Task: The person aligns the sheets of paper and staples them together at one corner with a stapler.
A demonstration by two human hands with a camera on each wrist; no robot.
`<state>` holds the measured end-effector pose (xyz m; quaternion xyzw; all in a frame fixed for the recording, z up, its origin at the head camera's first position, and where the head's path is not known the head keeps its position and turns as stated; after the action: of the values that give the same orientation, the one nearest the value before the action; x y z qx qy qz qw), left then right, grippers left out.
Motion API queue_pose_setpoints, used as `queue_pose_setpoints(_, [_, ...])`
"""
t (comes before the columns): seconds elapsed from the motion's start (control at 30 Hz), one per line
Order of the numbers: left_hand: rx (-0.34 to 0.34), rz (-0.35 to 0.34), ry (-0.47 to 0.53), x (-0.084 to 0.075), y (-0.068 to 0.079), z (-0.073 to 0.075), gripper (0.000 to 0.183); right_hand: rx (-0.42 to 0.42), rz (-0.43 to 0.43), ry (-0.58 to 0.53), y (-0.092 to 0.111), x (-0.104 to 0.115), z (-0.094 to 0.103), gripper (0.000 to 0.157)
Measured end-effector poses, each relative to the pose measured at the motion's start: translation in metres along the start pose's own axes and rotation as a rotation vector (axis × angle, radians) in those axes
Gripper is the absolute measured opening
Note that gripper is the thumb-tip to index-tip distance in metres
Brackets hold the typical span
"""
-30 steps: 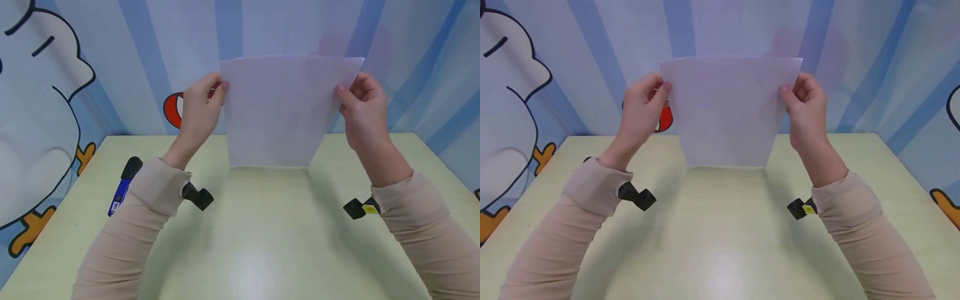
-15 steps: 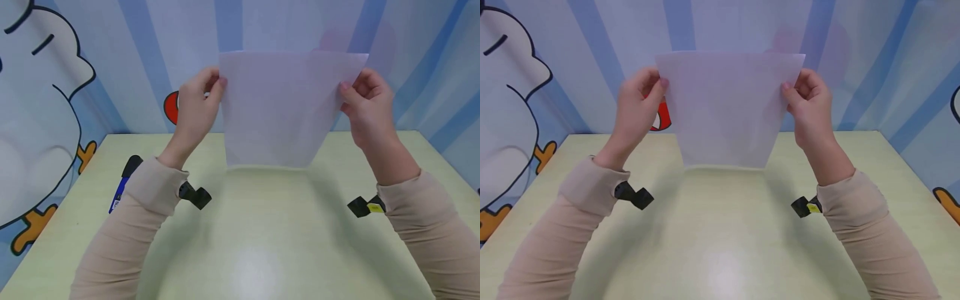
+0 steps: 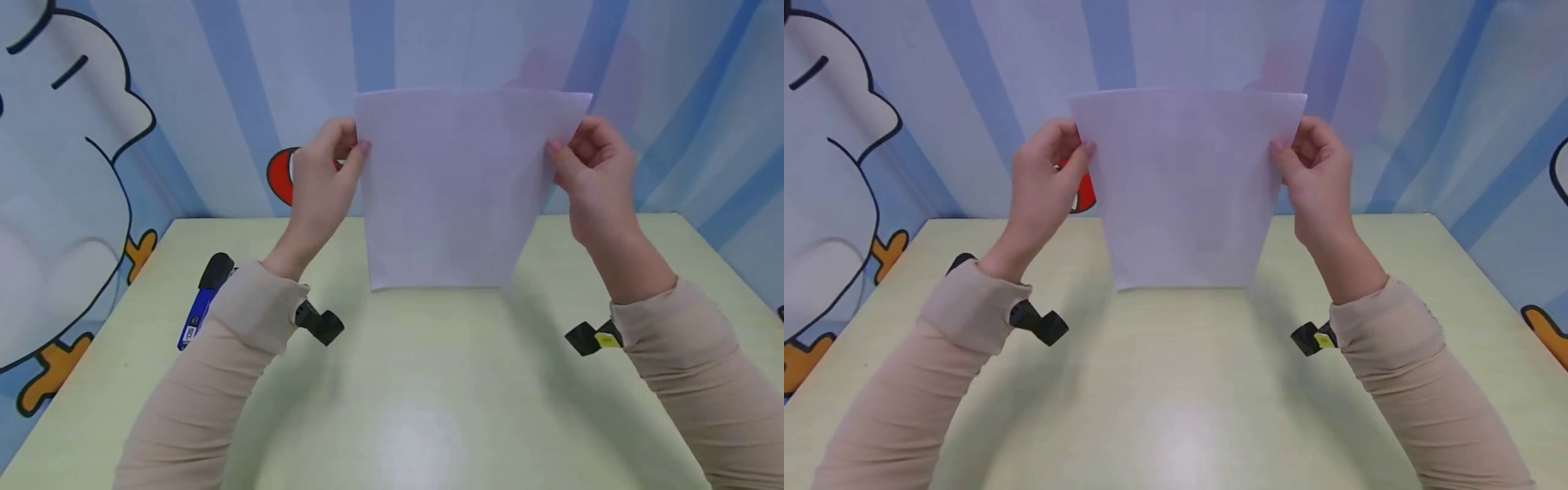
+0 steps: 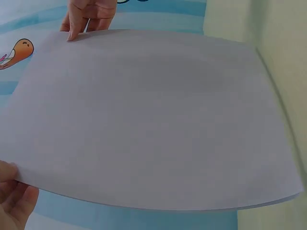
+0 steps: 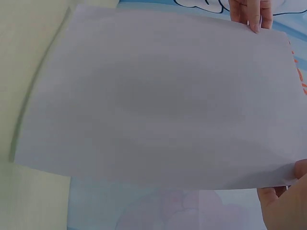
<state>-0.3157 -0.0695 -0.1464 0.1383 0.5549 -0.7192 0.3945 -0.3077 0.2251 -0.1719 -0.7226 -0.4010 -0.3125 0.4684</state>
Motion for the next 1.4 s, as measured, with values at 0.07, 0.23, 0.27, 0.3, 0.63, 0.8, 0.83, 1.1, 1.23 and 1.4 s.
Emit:
queue_pose_setpoints(0.07, [0.014, 0.005, -0.015, 0.002, 0.002, -0.002, 0.013, 0.002, -0.027, 0.029, 0.002, -0.005, 0.002, 0.016])
queue_pose_setpoints(0.23, [0.024, -0.013, -0.020, 0.008, 0.009, -0.006, 0.013, 0.027, -0.095, 0.118, 0.005, -0.018, 0.004, 0.018])
queue_pose_setpoints(0.27, [0.021, -0.025, -0.014, 0.008, 0.009, -0.006, 0.014, 0.030, -0.096, 0.119, 0.005, -0.018, 0.004, 0.018])
queue_pose_setpoints(0.3, [0.021, -0.030, -0.010, 0.008, 0.009, -0.006, 0.014, 0.034, -0.094, 0.118, 0.005, -0.018, 0.004, 0.019])
queue_pose_setpoints(0.63, [0.011, -0.071, 0.001, 0.003, 0.009, -0.004, 0.012, 0.044, -0.011, 0.225, 0.005, -0.006, 0.003, 0.013])
queue_pose_setpoints(0.8, [-0.048, -0.185, 0.026, -0.012, 0.005, 0.004, 0.010, 0.050, 0.169, 0.261, 0.001, 0.015, 0.000, 0.012])
queue_pose_setpoints(0.83, [-0.041, -0.184, 0.024, -0.011, 0.006, 0.003, 0.010, 0.051, 0.176, 0.273, 0.001, 0.015, 0.000, 0.012])
queue_pose_setpoints(1.1, [0.025, -0.105, -0.028, 0.011, 0.015, -0.007, 0.012, 0.067, 0.086, 0.321, 0.007, -0.007, 0.006, 0.013])
queue_pose_setpoints(1.23, [0.023, -0.168, -0.011, 0.000, 0.012, -0.002, 0.010, 0.085, 0.069, 0.307, 0.007, -0.001, 0.004, 0.014])
queue_pose_setpoints(1.4, [0.057, -0.174, 0.010, -0.004, 0.012, 0.000, 0.010, 0.136, 0.045, 0.279, 0.008, 0.002, 0.002, 0.018])
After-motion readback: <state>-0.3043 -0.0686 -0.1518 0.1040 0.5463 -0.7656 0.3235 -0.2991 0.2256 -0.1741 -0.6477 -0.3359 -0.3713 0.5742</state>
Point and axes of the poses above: each hand's wrist, its own y-axis away from the middle knuckle, its own z-axis out of the back of the hand, x = y × z, the point moved 10 cm from there along -y, towards the middle knuckle, and after that the axes turned 1 degree about z, right-handed, at the moved point
